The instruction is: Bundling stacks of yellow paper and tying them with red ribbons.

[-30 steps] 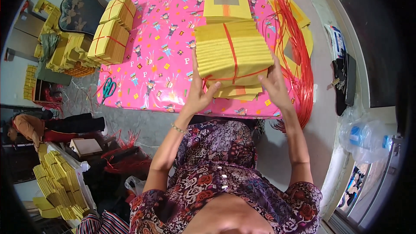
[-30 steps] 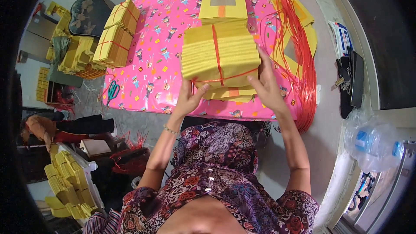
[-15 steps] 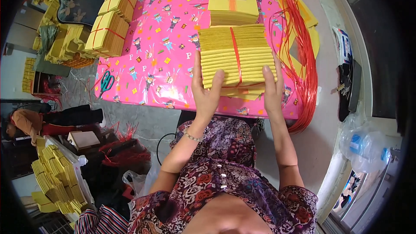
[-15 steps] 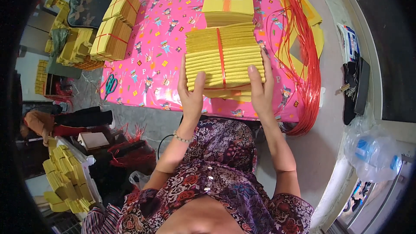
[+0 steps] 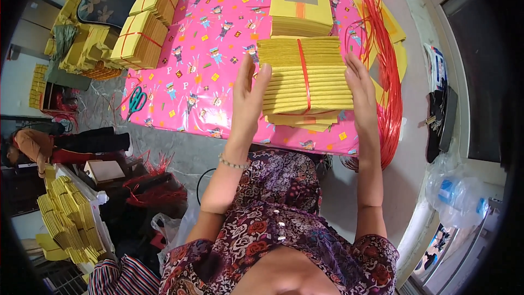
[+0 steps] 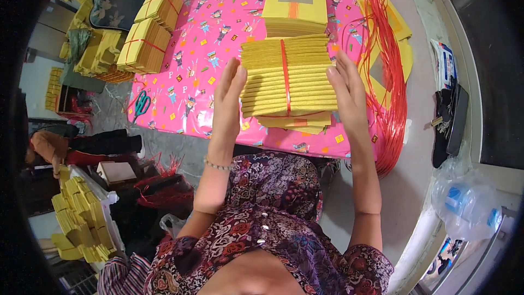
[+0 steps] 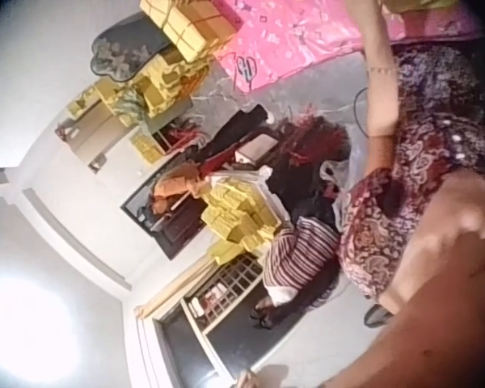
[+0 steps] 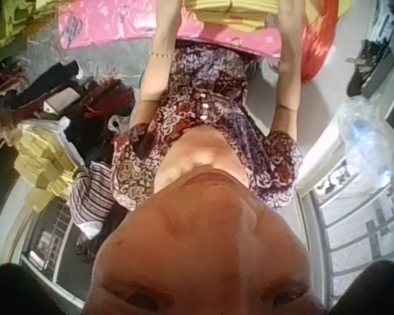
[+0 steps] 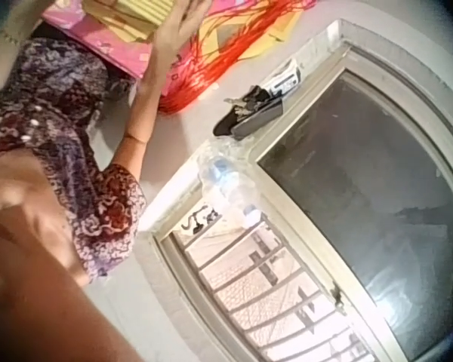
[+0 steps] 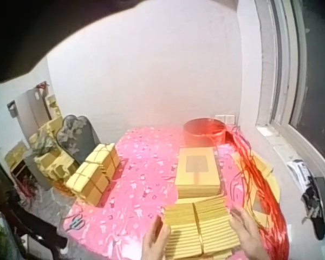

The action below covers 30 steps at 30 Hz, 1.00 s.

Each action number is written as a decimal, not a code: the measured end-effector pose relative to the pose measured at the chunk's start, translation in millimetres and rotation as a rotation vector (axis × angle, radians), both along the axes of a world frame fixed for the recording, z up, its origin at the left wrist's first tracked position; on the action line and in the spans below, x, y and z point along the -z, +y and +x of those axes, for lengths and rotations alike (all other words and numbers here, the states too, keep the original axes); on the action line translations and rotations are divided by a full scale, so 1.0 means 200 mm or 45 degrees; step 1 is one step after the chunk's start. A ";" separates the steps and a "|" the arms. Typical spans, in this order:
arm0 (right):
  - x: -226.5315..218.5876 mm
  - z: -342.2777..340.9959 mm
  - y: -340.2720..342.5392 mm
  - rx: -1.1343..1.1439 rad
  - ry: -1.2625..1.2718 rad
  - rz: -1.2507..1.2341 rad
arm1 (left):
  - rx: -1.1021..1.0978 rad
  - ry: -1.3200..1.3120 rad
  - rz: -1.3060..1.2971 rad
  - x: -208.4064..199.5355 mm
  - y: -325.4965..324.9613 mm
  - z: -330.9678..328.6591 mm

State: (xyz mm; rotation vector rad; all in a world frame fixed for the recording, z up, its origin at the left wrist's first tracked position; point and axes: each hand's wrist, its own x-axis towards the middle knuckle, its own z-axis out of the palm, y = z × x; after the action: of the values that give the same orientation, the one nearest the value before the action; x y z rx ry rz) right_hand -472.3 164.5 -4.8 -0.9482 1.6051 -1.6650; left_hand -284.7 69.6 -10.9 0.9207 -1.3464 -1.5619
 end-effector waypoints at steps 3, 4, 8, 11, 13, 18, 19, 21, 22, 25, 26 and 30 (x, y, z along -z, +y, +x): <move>0.02 -0.02 -0.04 -0.098 -0.041 0.078 | 0.100 0.027 0.103 0.01 -0.06 -0.03; 0.03 -0.03 -0.05 -0.193 -0.095 0.152 | 0.146 0.061 0.168 0.01 -0.05 -0.04; 0.05 -0.03 -0.03 -0.187 -0.089 0.102 | 0.191 0.112 0.262 -0.01 -0.02 -0.05; 0.03 -0.01 -0.03 -0.206 -0.092 0.072 | 0.195 0.117 0.296 -0.01 -0.03 -0.04; 0.02 0.00 -0.03 -0.198 -0.054 0.071 | 0.218 0.121 0.318 0.00 -0.04 -0.04; 0.03 -0.02 -0.02 -0.233 0.017 0.113 | 0.231 0.115 0.277 -0.01 -0.03 -0.03; 0.02 -0.01 -0.02 -0.255 0.053 0.128 | 0.228 0.116 0.275 -0.01 -0.03 -0.03; 0.02 -0.02 -0.02 -0.260 0.019 0.138 | 0.231 0.132 0.251 0.00 -0.03 -0.03; 0.02 -0.03 -0.02 -0.262 -0.016 0.150 | 0.230 0.135 0.249 0.00 -0.03 -0.03; -0.02 -0.01 -0.02 -0.251 -0.234 0.051 | 0.224 0.089 0.340 -0.02 -0.05 -0.03; 0.01 -0.01 -0.01 -0.252 -0.229 0.047 | 0.229 0.104 0.381 -0.03 -0.04 -0.02; 0.08 -0.03 0.03 -0.224 -0.663 0.051 | 0.232 0.078 0.436 0.00 -0.04 -0.01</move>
State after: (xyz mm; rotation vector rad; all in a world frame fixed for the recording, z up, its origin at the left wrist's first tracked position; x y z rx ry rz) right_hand -479.0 170.3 -20.5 -0.5521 1.1651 -1.5837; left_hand -286.7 60.7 -11.0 0.9642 -1.1655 -1.9874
